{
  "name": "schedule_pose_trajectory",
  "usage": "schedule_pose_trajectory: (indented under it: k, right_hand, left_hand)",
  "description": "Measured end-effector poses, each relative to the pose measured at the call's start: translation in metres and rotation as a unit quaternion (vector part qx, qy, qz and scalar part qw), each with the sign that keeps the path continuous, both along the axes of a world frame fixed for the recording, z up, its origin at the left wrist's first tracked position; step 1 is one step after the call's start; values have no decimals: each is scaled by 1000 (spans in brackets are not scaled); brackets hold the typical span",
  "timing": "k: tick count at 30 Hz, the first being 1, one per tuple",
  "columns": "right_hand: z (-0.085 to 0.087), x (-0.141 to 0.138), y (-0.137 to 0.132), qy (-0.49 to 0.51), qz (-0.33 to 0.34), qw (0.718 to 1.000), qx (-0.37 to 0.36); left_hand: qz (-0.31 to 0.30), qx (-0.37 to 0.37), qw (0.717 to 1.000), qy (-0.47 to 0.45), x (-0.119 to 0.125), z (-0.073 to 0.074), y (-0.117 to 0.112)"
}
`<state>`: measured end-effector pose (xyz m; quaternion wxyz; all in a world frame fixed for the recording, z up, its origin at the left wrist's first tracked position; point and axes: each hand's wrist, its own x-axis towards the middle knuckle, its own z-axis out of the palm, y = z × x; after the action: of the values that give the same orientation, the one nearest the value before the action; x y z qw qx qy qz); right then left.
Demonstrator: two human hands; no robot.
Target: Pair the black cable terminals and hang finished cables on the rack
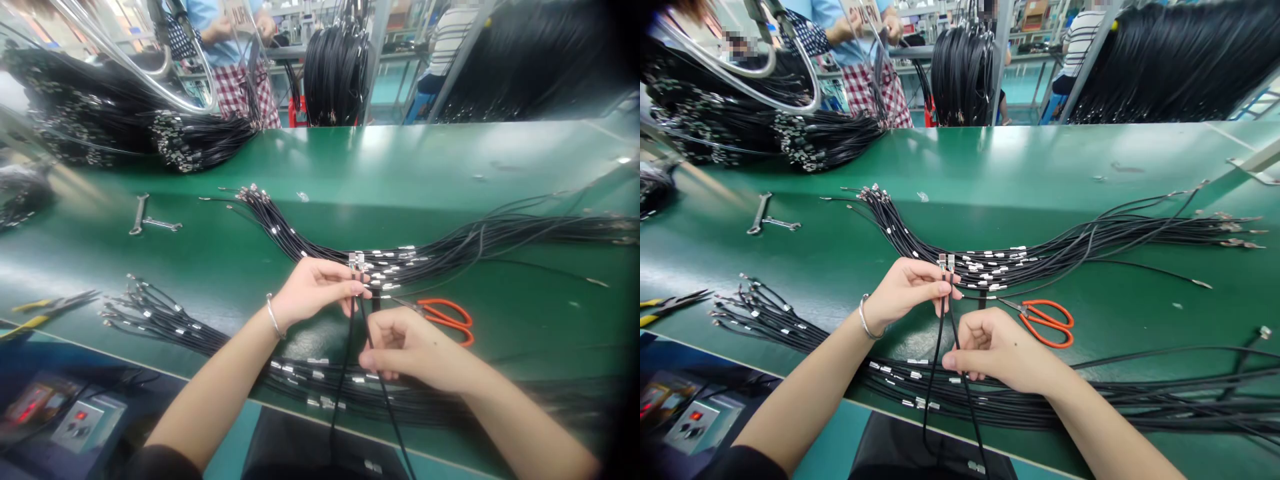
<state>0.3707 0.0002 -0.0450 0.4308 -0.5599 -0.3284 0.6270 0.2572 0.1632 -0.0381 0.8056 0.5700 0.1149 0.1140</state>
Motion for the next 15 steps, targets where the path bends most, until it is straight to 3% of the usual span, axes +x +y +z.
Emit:
schedule_pose_trajectory:
  k: [15]
  right_hand:
    - [3, -1, 1, -14, 2, 1000, 7]
  left_hand:
    - [-4, 21, 1000, -1, -3, 1, -1]
